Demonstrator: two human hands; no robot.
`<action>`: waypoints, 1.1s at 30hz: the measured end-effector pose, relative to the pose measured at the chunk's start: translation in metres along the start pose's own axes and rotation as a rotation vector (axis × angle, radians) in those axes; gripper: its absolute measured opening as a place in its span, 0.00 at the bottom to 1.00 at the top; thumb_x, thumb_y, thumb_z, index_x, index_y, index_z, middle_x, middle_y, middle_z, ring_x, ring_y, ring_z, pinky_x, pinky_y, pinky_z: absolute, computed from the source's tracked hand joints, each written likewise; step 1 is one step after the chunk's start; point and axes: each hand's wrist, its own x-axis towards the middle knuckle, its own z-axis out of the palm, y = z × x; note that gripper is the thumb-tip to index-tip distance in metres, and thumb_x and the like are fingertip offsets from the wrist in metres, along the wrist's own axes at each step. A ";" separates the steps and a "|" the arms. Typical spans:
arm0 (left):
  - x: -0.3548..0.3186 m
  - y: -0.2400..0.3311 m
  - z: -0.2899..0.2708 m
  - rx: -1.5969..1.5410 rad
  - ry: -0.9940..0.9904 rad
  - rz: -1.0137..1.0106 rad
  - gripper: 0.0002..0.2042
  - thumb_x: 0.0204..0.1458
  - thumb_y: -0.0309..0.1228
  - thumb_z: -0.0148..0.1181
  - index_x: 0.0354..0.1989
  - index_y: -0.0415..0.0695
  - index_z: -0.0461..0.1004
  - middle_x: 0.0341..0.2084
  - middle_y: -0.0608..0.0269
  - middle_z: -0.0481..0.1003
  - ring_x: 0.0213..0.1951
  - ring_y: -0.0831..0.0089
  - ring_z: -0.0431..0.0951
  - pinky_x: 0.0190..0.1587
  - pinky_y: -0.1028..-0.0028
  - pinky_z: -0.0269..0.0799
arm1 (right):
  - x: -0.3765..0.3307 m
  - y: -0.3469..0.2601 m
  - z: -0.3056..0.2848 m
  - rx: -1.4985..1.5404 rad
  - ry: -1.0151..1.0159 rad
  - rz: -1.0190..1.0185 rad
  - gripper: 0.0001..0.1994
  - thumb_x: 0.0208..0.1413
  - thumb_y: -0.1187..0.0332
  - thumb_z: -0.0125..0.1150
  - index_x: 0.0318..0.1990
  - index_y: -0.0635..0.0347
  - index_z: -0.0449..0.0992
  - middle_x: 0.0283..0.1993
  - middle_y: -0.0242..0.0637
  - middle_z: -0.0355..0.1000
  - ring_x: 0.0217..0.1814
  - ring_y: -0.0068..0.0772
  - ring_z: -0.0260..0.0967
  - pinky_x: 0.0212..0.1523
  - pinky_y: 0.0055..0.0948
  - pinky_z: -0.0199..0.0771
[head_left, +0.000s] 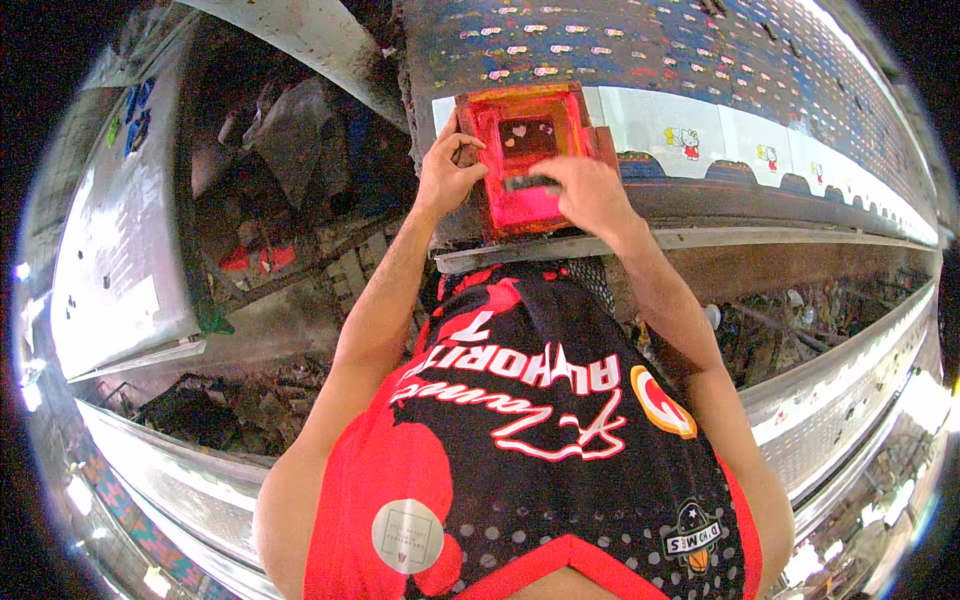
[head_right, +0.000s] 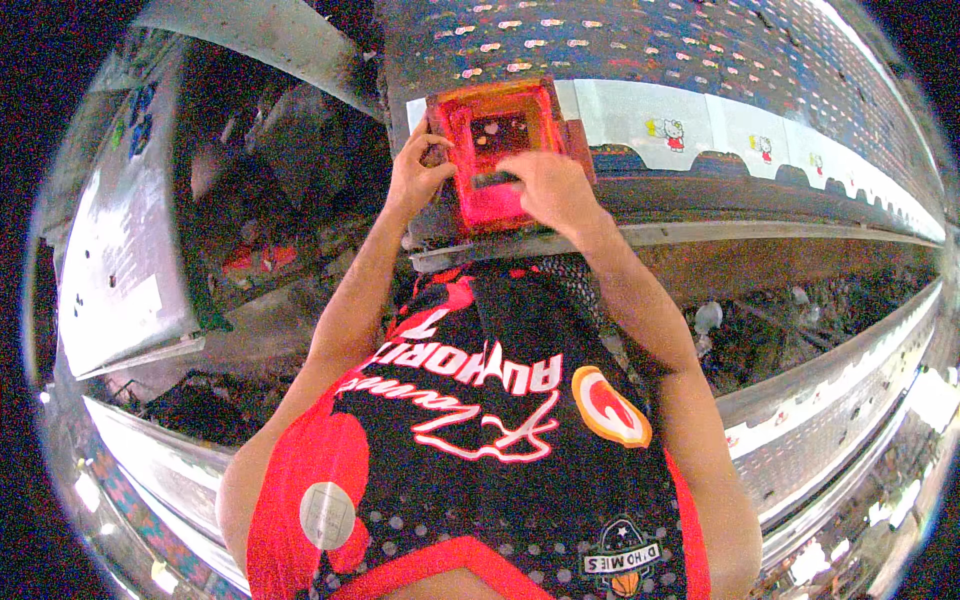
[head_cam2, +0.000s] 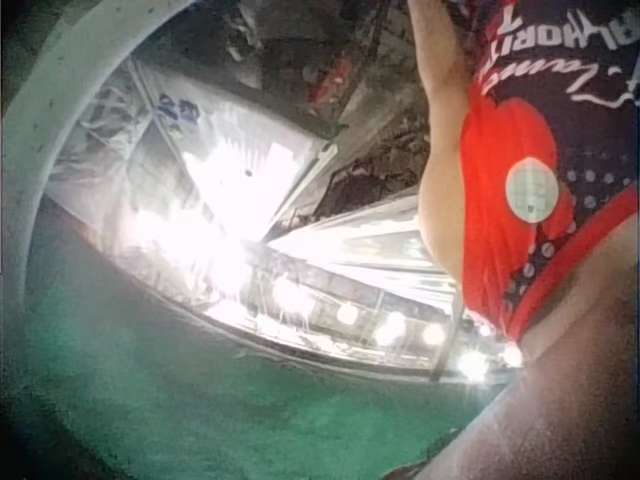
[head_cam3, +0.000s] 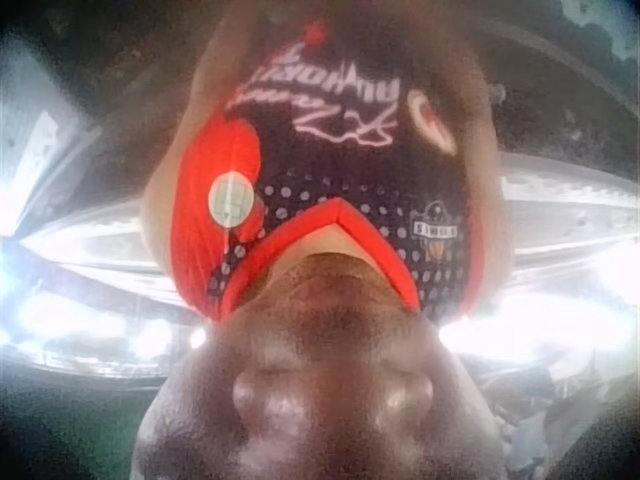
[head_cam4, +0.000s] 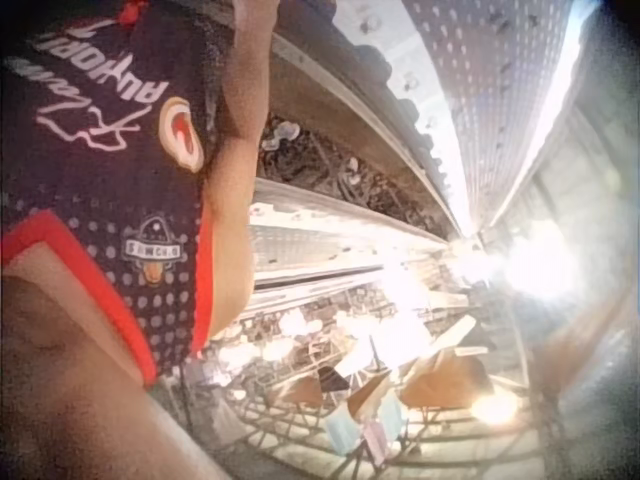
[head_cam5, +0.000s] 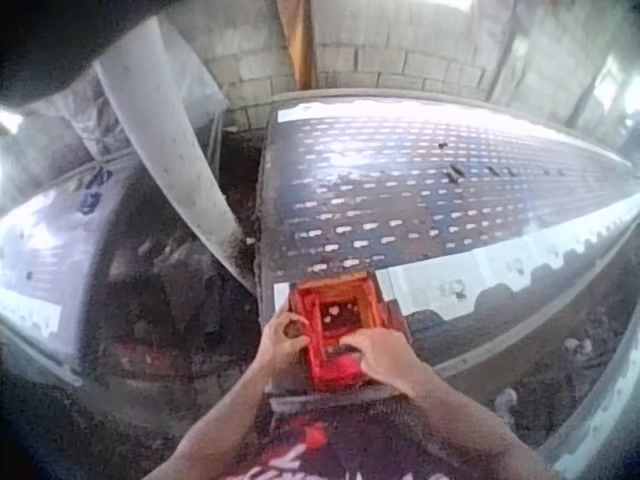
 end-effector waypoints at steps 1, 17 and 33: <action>0.001 -0.001 0.000 0.016 0.013 -0.002 0.16 0.45 0.26 0.74 0.45 0.39 0.85 0.84 0.42 0.57 0.82 0.53 0.64 0.76 0.62 0.67 | 0.014 0.007 0.001 0.024 0.058 -0.016 0.17 0.62 0.71 0.67 0.58 0.47 0.87 0.54 0.42 0.87 0.58 0.51 0.84 0.58 0.51 0.84; 0.000 0.001 0.006 -0.153 0.031 -0.033 0.19 0.46 0.23 0.75 0.49 0.40 0.83 0.85 0.44 0.56 0.82 0.56 0.63 0.77 0.63 0.66 | -0.019 0.002 0.038 -0.067 0.245 -0.087 0.23 0.54 0.79 0.63 0.58 0.54 0.87 0.57 0.42 0.84 0.62 0.52 0.80 0.64 0.48 0.81; -0.003 0.013 0.001 -0.092 0.026 -0.151 0.17 0.44 0.23 0.79 0.45 0.37 0.86 0.84 0.49 0.59 0.76 0.63 0.72 0.69 0.66 0.75 | -0.026 -0.006 0.029 -0.078 0.205 -0.069 0.22 0.54 0.75 0.66 0.57 0.51 0.85 0.53 0.38 0.83 0.60 0.49 0.80 0.64 0.46 0.81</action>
